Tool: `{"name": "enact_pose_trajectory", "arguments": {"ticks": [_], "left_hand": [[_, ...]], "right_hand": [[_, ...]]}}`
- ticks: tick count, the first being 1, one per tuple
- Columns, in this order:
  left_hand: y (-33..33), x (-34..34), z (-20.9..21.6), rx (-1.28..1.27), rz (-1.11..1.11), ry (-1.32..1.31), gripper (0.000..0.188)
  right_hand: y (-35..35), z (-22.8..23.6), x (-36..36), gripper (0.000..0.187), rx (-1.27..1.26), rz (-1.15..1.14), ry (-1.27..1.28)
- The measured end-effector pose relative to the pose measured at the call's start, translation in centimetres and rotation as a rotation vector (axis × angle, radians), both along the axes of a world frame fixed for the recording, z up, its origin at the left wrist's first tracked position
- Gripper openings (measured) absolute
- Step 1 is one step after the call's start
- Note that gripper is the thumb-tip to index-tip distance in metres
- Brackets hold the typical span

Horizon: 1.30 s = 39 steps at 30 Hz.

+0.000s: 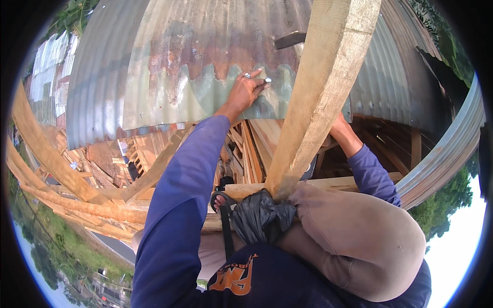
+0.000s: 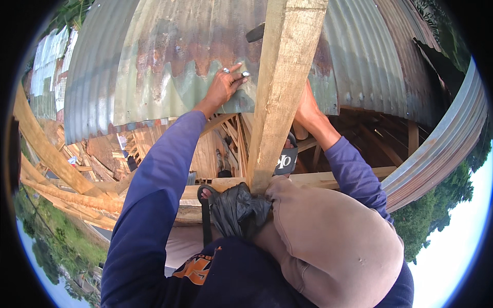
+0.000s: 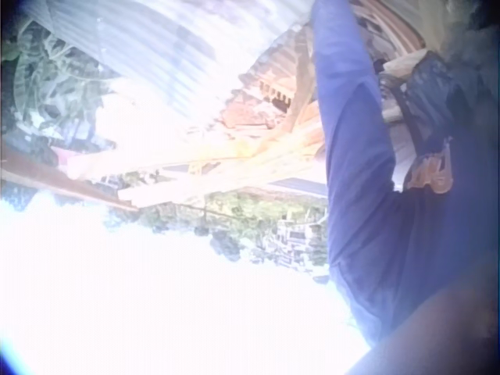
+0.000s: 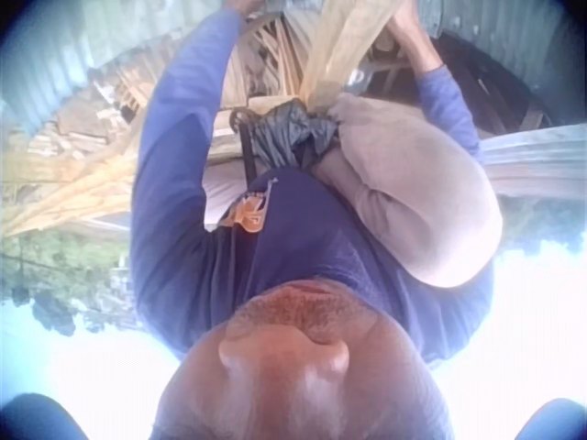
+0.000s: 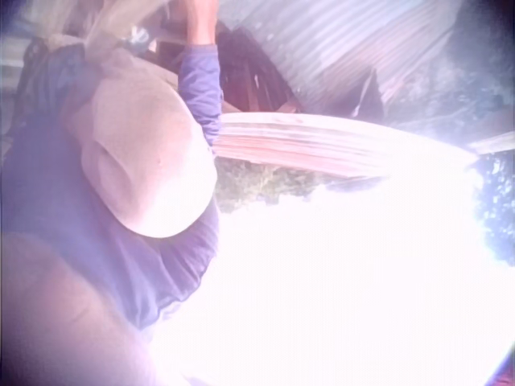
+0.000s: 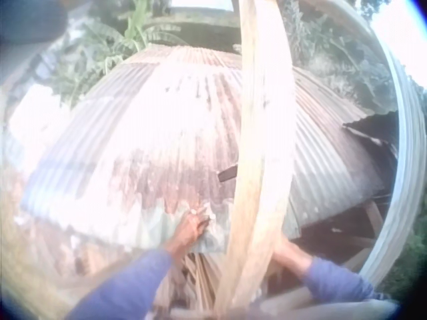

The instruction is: The person sits on a wooden roof structure and uses a hammer to drive nails into a corrugated metal sheet, securing it to the wooden beams. The person repeatedly positions nails and strikes them with the hammer.

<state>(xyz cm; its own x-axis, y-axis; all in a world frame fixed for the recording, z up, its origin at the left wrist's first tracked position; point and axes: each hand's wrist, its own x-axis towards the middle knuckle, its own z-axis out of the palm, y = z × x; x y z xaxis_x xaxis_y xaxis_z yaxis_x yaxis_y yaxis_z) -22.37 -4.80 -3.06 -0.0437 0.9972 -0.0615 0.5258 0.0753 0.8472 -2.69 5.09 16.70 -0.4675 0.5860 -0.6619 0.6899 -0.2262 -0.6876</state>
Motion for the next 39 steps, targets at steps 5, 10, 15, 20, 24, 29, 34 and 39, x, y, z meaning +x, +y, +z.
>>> {"name": "enact_pose_trajectory", "arguments": {"ticks": [5,10,15,20,24,29,34,39], "left_hand": [[1.0,0.7,1.7,-0.113,-0.032,-0.011,0.016],[0.2,0.8,0.9,-0.110,-0.025,0.009,0.016],[0.8,0.6,1.5,-0.077,-0.029,0.030,0.022],[1.5,0.7,1.4,-0.121,-0.027,0.042,0.022],[0.7,0.6,1.2,-0.093,-0.006,0.077,0.022],[1.2,0.6,1.1,-0.113,-0.042,0.084,0.021],[0.9,1.0,1.2,-0.092,-0.001,0.061,0.020],[0.8,0.4,1.7,-0.142,-0.063,0.052,0.020]], "right_hand": [[-0.6,0.0,1.7,0.043,0.093,0.195,-0.021],[-1.6,-1.0,2.3,0.038,0.291,0.276,-0.013],[-0.8,0.1,1.2,0.033,0.210,-0.001,-0.019],[-2.1,-2.7,1.8,0.032,0.619,0.152,0.165],[-0.3,-1.3,0.8,0.030,0.353,0.037,0.137],[-0.8,-1.8,1.4,0.037,0.348,0.021,0.137],[0.5,0.1,0.3,0.040,0.191,-0.054,0.134],[-0.7,-2.9,3.0,0.039,0.256,0.272,0.102]]}}
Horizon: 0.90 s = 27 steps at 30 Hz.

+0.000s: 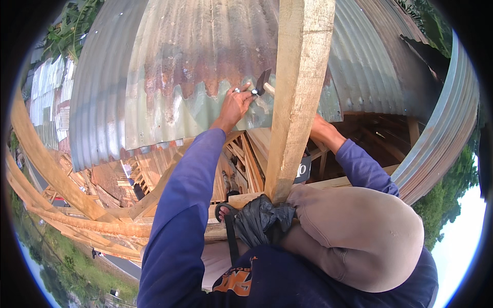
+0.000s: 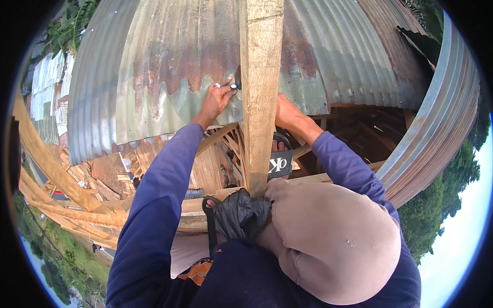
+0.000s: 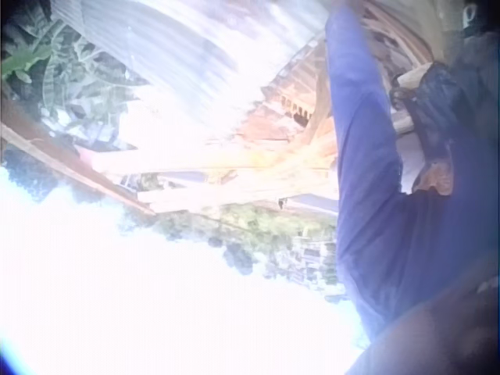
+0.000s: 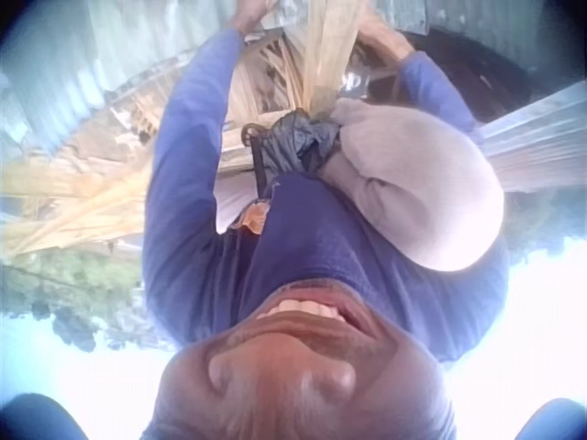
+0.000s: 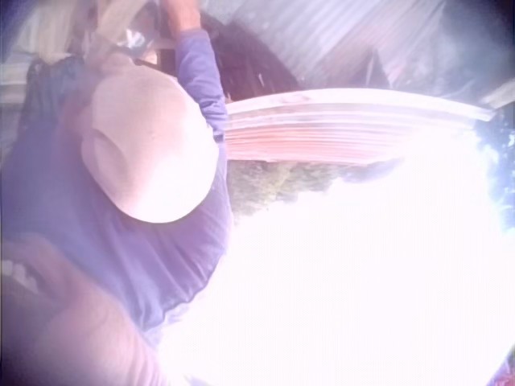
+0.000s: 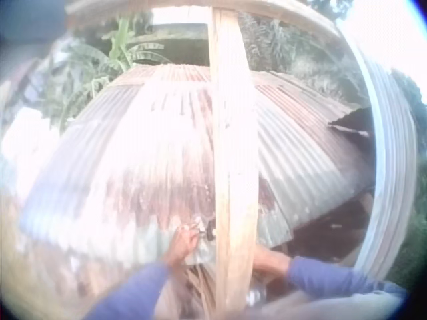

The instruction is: The person sits on a wooden roof structure and uses a hammer to drive nails into a corrugated metal sheet, securing it to the wooden beams. The person repeatedly positions nails and strikes them with the hammer.

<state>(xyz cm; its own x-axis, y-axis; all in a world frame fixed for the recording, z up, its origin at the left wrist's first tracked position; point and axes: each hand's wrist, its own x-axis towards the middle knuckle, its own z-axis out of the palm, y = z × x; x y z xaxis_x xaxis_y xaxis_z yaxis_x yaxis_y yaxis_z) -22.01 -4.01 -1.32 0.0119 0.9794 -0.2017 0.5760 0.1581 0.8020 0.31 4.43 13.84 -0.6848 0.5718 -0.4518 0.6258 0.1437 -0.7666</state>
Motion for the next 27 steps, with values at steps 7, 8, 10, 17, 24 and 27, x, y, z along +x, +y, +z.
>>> {"name": "enact_pose_trajectory", "arguments": {"ticks": [7,8,10,17,24,27], "left_hand": [[-0.3,0.6,-0.1,0.029,0.062,-0.019,0.019],[0.0,0.3,0.0,0.023,0.018,0.051,0.021],[0.7,0.8,0.1,0.073,0.026,0.012,0.021],[0.7,0.6,0.0,0.118,0.035,0.010,0.021],[0.2,0.7,-0.5,0.052,0.023,0.041,0.022],[0.0,0.3,-0.2,0.035,0.051,-0.022,0.023]], "right_hand": [[-0.4,2.4,-1.3,0.043,-0.080,-0.317,-0.065],[0.0,2.6,-1.9,0.045,-0.125,-0.384,-0.035],[-0.5,-0.2,-0.9,0.046,-0.140,-0.484,0.089],[0.6,1.2,-1.7,0.036,-0.197,-0.468,0.198],[0.6,1.9,-1.5,0.034,0.091,0.007,-0.061],[-0.2,1.2,-1.3,0.030,-0.155,-0.307,-0.005]]}}
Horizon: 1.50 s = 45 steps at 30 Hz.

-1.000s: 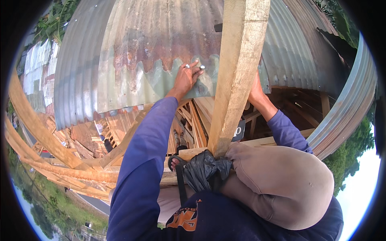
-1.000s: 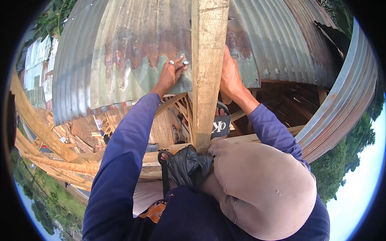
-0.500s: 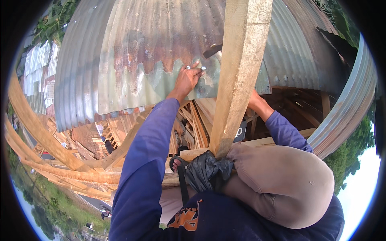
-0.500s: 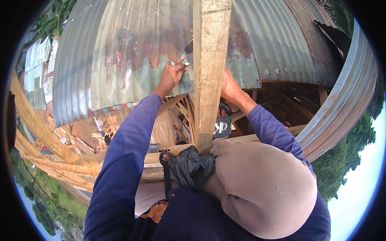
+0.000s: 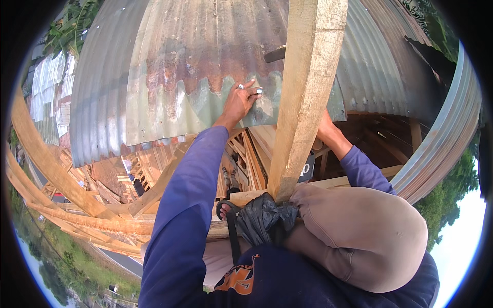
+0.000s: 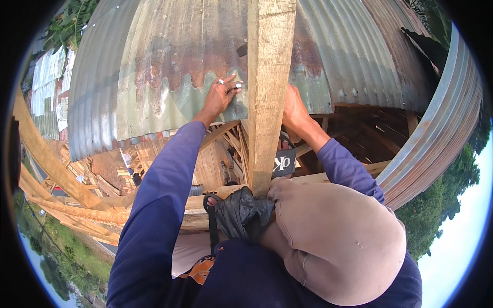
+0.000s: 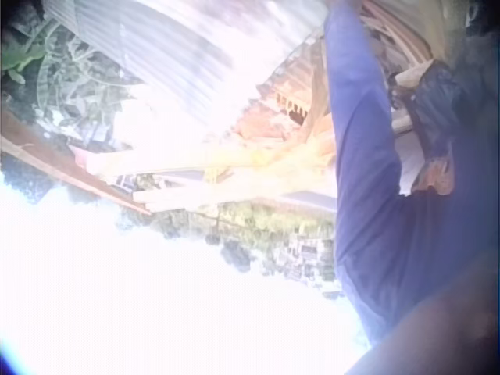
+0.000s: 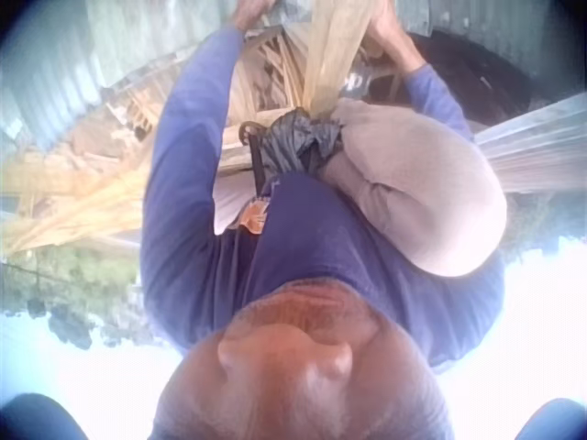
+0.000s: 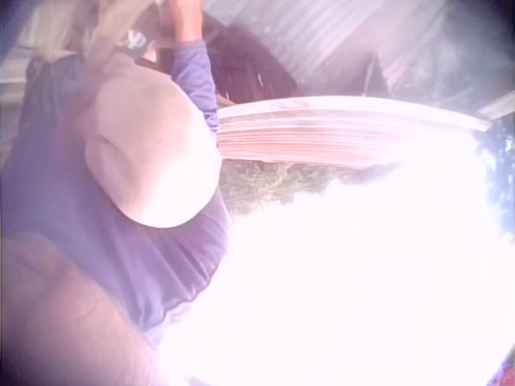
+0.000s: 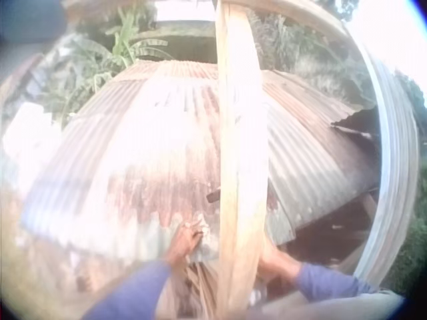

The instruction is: The person sits on a wooden roof structure and uses a hammer to drive nails into a corrugated metal sheet, securing it to the wooden beams. The person repeatedly positions nails and strikes them with the hammer.

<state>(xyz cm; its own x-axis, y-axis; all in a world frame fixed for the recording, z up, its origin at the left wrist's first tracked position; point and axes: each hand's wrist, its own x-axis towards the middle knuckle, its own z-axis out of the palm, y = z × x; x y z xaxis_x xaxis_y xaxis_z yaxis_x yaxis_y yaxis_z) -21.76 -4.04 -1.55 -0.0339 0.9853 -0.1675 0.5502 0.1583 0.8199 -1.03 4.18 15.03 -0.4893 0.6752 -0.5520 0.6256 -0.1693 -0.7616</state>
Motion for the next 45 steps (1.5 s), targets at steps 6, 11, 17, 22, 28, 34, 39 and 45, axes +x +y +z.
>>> {"name": "enact_pose_trajectory", "arguments": {"ticks": [6,11,17,22,28,34,39,45], "left_hand": [[0.2,-0.1,1.4,-0.005,0.102,-0.150,0.030],[0.0,-0.5,0.4,-0.030,0.095,-0.064,0.053],[0.2,-0.4,-0.4,0.041,0.108,-0.091,0.059],[0.3,-0.6,0.9,-0.070,0.132,-0.122,0.062],[0.6,-0.4,1.3,-0.050,0.103,-0.098,0.070],[0.5,-0.5,1.2,-0.037,0.095,-0.113,0.071],[0.8,-0.1,1.7,-0.113,0.105,-0.082,0.070],[0.9,-0.1,1.8,-0.129,0.114,-0.073,0.072]], "right_hand": [[-0.3,-0.7,0.5,0.031,0.086,0.056,-0.032],[-1.7,-2.2,1.5,0.037,0.451,0.322,-0.054],[1.4,-1.0,-0.5,0.043,0.071,-0.155,0.148],[-0.4,-3.2,1.5,0.045,0.147,0.222,0.082],[2.1,-0.8,0.6,0.042,0.026,0.160,-0.028],[0.0,-4.6,2.4,0.033,0.296,0.276,0.059],[-0.3,-3.4,1.9,0.030,0.267,0.048,0.046],[1.1,-4.8,1.6,0.025,0.369,0.234,0.158]]}}
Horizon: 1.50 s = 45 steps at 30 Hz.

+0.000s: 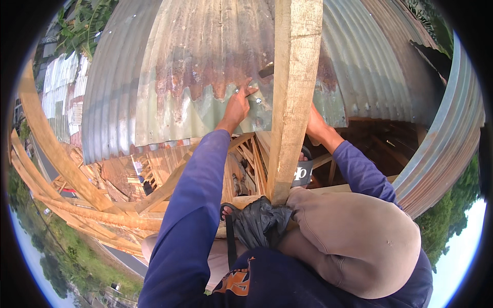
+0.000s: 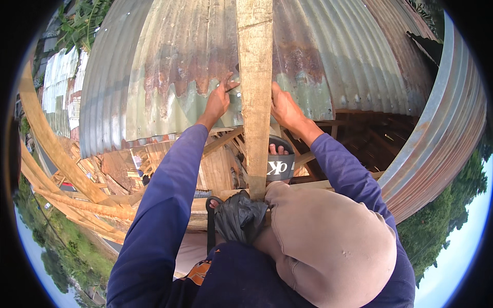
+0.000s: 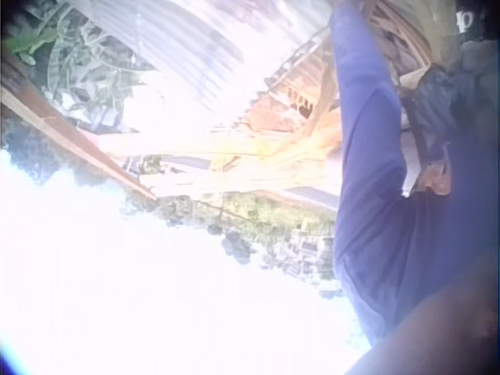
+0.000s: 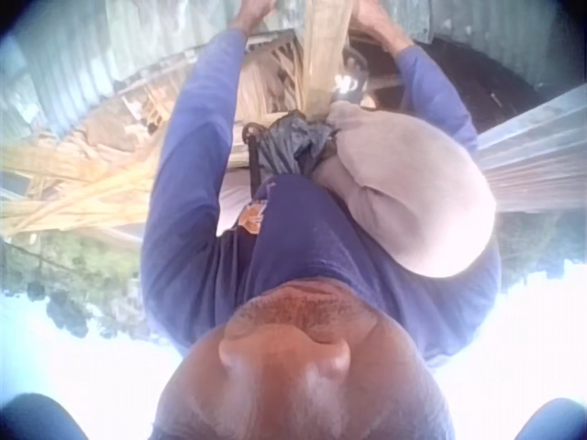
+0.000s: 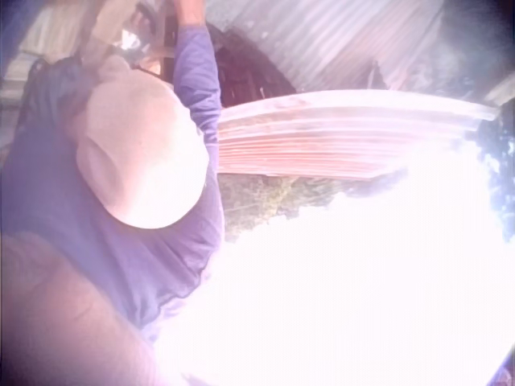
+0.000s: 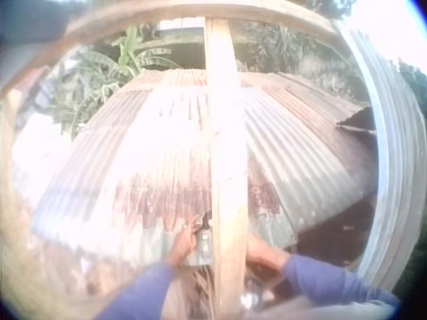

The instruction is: The person sits on a wooden roof structure and uses a hammer to drive nails into a corrugated metal sheet, securing it to the wooden beams. The person repeatedly positions nails and strikes them with the hammer.

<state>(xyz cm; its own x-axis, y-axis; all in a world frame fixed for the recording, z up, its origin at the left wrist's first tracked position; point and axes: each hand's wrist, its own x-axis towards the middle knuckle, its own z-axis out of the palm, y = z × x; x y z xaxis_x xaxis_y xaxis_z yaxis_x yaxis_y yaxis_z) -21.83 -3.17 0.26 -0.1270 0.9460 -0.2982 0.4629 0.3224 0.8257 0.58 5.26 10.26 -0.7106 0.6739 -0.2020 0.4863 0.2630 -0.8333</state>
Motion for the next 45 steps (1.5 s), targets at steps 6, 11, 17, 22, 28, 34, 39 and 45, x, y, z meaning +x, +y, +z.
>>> {"name": "enact_pose_trajectory", "arguments": {"ticks": [6,11,17,22,28,34,39,45], "left_hand": [[0.0,-0.1,1.6,-0.078,0.011,-0.086,0.077],[-0.4,-1.3,-0.1,0.045,-0.032,-0.082,0.082],[-0.6,-1.5,0.0,0.053,-0.010,-0.144,0.081],[0.0,-1.5,0.1,-0.009,-0.024,-0.150,0.078],[0.4,-1.4,0.9,-0.079,-0.007,-0.214,0.077],[0.2,-1.7,-0.4,-0.003,0.014,-0.282,0.081],[0.6,-2.6,-0.5,-0.011,0.014,-0.315,0.078],[-1.2,-2.2,1.9,-0.031,-0.003,0.227,0.062]], "right_hand": [[2.2,2.1,0.0,0.029,-0.032,-0.141,-0.070],[0.3,1.4,0.3,0.031,-0.069,-0.162,0.063],[-2.0,1.0,0.7,0.027,-0.033,0.006,-0.201],[-2.0,0.0,1.8,0.021,-0.166,-0.172,-0.056],[-2.1,-0.1,1.5,0.023,-0.046,0.090,-0.107],[-2.1,3.2,-0.6,0.023,-0.106,-0.357,0.065],[1.0,-0.1,0.1,0.028,0.028,0.308,-0.164],[0.4,2.0,1.2,0.027,-0.180,-0.131,-0.074]]}}
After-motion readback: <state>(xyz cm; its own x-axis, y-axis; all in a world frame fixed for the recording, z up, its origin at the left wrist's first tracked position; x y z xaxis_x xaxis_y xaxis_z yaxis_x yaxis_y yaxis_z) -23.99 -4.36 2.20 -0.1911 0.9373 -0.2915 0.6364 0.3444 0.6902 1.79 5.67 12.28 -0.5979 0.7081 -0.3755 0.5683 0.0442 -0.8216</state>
